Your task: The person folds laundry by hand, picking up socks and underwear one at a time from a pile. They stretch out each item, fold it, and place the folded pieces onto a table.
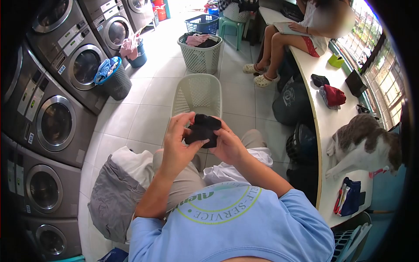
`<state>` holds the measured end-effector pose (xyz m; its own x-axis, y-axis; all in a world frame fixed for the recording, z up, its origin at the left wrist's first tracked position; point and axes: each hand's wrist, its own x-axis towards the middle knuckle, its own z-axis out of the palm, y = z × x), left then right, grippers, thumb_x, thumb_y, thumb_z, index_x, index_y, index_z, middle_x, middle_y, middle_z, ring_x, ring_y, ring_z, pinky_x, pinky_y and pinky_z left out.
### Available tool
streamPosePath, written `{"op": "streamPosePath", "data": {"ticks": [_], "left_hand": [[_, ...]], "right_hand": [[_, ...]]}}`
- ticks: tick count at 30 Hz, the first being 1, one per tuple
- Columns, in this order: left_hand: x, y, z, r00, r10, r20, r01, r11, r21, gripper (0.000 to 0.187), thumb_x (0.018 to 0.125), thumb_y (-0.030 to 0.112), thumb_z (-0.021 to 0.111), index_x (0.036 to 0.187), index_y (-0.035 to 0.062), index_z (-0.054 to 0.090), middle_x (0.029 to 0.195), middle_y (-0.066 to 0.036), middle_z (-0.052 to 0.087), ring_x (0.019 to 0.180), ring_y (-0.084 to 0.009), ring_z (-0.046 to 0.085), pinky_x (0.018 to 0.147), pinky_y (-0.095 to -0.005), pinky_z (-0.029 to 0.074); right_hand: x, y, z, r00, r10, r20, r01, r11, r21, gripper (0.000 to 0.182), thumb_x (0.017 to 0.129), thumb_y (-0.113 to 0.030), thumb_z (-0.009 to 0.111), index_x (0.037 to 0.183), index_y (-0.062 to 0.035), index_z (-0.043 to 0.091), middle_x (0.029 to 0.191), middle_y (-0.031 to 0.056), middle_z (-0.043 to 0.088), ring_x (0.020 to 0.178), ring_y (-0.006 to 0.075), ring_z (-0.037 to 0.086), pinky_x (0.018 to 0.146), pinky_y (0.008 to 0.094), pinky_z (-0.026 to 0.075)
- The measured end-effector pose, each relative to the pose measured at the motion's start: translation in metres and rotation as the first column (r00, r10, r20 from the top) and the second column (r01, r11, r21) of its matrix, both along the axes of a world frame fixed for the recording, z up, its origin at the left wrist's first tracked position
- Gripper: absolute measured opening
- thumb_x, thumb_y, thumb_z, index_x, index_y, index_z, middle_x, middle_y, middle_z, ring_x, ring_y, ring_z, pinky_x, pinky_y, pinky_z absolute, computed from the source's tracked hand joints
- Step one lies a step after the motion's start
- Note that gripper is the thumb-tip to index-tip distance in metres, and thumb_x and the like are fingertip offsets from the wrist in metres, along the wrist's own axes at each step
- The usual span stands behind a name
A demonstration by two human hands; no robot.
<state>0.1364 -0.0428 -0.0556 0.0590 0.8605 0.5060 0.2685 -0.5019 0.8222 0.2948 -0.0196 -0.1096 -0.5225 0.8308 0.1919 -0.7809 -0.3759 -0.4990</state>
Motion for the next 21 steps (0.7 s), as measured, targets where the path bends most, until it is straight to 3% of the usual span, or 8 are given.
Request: {"op": "streamPosePath", "data": {"ticks": [1, 10, 12, 14, 17, 18, 20, 21], "left_hand": [[-0.001, 0.000, -0.001, 0.993, 0.008, -0.122, -0.005, 1.000, 0.026, 0.053, 0.065, -0.007, 0.075, 0.112, 0.0012, 0.054, 0.112, -0.008, 0.049, 0.083, -0.0111, 0.053, 0.070, -0.0225, 0.049], [-0.004, -0.003, -0.006, 0.950, 0.130, -0.285, -0.065, 0.972, 0.226, 0.043, 0.058, 0.001, 0.080, 0.095, 0.0026, 0.058, 0.094, -0.007, 0.056, 0.081, -0.0183, 0.055, 0.074, -0.0294, 0.046], [-0.007, -0.004, -0.009, 0.953, 0.079, -0.292, -0.031, 0.986, 0.166, 0.044, 0.058, 0.000, 0.079, 0.097, 0.0021, 0.058, 0.094, -0.007, 0.058, 0.084, -0.0178, 0.057, 0.076, -0.0295, 0.046], [-0.008, -0.005, -0.015, 0.957, -0.009, -0.291, 0.043, 0.993, 0.110, 0.045, 0.058, -0.002, 0.078, 0.098, 0.0017, 0.058, 0.094, -0.006, 0.059, 0.087, -0.0173, 0.058, 0.078, -0.0296, 0.046], [-0.016, -0.013, -0.030, 0.983, -0.147, 0.114, 0.172, 0.950, -0.260, 0.043, 0.061, -0.003, 0.076, 0.100, 0.0004, 0.059, 0.097, -0.006, 0.063, 0.090, -0.0170, 0.059, 0.082, -0.0308, 0.046], [-0.018, -0.016, -0.031, 0.954, -0.187, 0.236, 0.258, 0.913, -0.316, 0.045, 0.061, -0.004, 0.075, 0.103, -0.0001, 0.058, 0.098, -0.005, 0.063, 0.091, -0.0155, 0.060, 0.083, -0.0297, 0.047], [-0.021, -0.020, -0.036, 0.906, -0.259, 0.336, 0.365, 0.879, -0.307, 0.047, 0.061, -0.005, 0.075, 0.104, -0.0002, 0.057, 0.097, -0.006, 0.063, 0.092, -0.0150, 0.060, 0.084, -0.0287, 0.047], [-0.022, -0.020, -0.041, 0.895, -0.291, 0.338, 0.396, 0.868, -0.301, 0.047, 0.061, -0.005, 0.075, 0.104, -0.0002, 0.057, 0.097, -0.006, 0.063, 0.092, -0.0150, 0.060, 0.084, -0.0287, 0.047]], "right_hand": [[0.000, 0.000, -0.002, 1.000, 0.007, -0.008, -0.007, 1.000, 0.009, 0.040, 0.090, -0.006, 0.036, 0.129, -0.0104, 0.040, 0.136, 0.0111, 0.042, 0.120, 0.0244, 0.047, 0.098, 0.0420, 0.042], [-0.002, -0.009, 0.003, 1.000, 0.007, 0.021, -0.007, 1.000, -0.020, 0.040, 0.088, -0.006, 0.038, 0.127, -0.0098, 0.042, 0.138, 0.0121, 0.040, 0.121, 0.0266, 0.046, 0.100, 0.0428, 0.040], [0.000, -0.012, 0.003, 0.995, -0.003, 0.101, 0.009, 0.998, -0.065, 0.040, 0.087, -0.007, 0.038, 0.128, -0.0086, 0.042, 0.139, 0.0123, 0.039, 0.121, 0.0266, 0.046, 0.101, 0.0423, 0.039], [0.002, -0.014, 0.003, 0.991, 0.074, 0.112, -0.084, 0.993, 0.084, 0.044, 0.090, -0.020, 0.041, 0.131, -0.0048, 0.040, 0.143, 0.0134, 0.032, 0.124, 0.0275, 0.043, 0.104, 0.0426, 0.034], [0.007, -0.009, 0.010, 0.965, 0.263, -0.007, -0.263, 0.965, -0.008, 0.051, 0.092, -0.038, 0.036, 0.127, -0.0034, 0.048, 0.144, 0.0111, 0.032, 0.124, 0.0233, 0.043, 0.104, 0.0391, 0.033], [0.006, -0.005, 0.002, 0.991, 0.094, 0.092, -0.102, 0.992, 0.080, 0.047, 0.092, -0.040, 0.040, 0.119, -0.0047, 0.056, 0.143, 0.0113, 0.034, 0.124, 0.0225, 0.042, 0.103, 0.0368, 0.034], [0.003, 0.005, -0.006, 0.913, 0.047, 0.405, -0.093, 0.991, 0.093, 0.032, 0.095, -0.031, 0.043, 0.108, -0.0077, 0.061, 0.139, 0.0098, 0.037, 0.121, 0.0205, 0.044, 0.101, 0.0344, 0.033], [0.008, 0.001, -0.001, 0.914, 0.018, 0.405, -0.125, 0.963, 0.238, 0.026, 0.094, -0.026, 0.047, 0.106, -0.0080, 0.061, 0.139, 0.0094, 0.035, 0.122, 0.0189, 0.042, 0.100, 0.0329, 0.034]]}}
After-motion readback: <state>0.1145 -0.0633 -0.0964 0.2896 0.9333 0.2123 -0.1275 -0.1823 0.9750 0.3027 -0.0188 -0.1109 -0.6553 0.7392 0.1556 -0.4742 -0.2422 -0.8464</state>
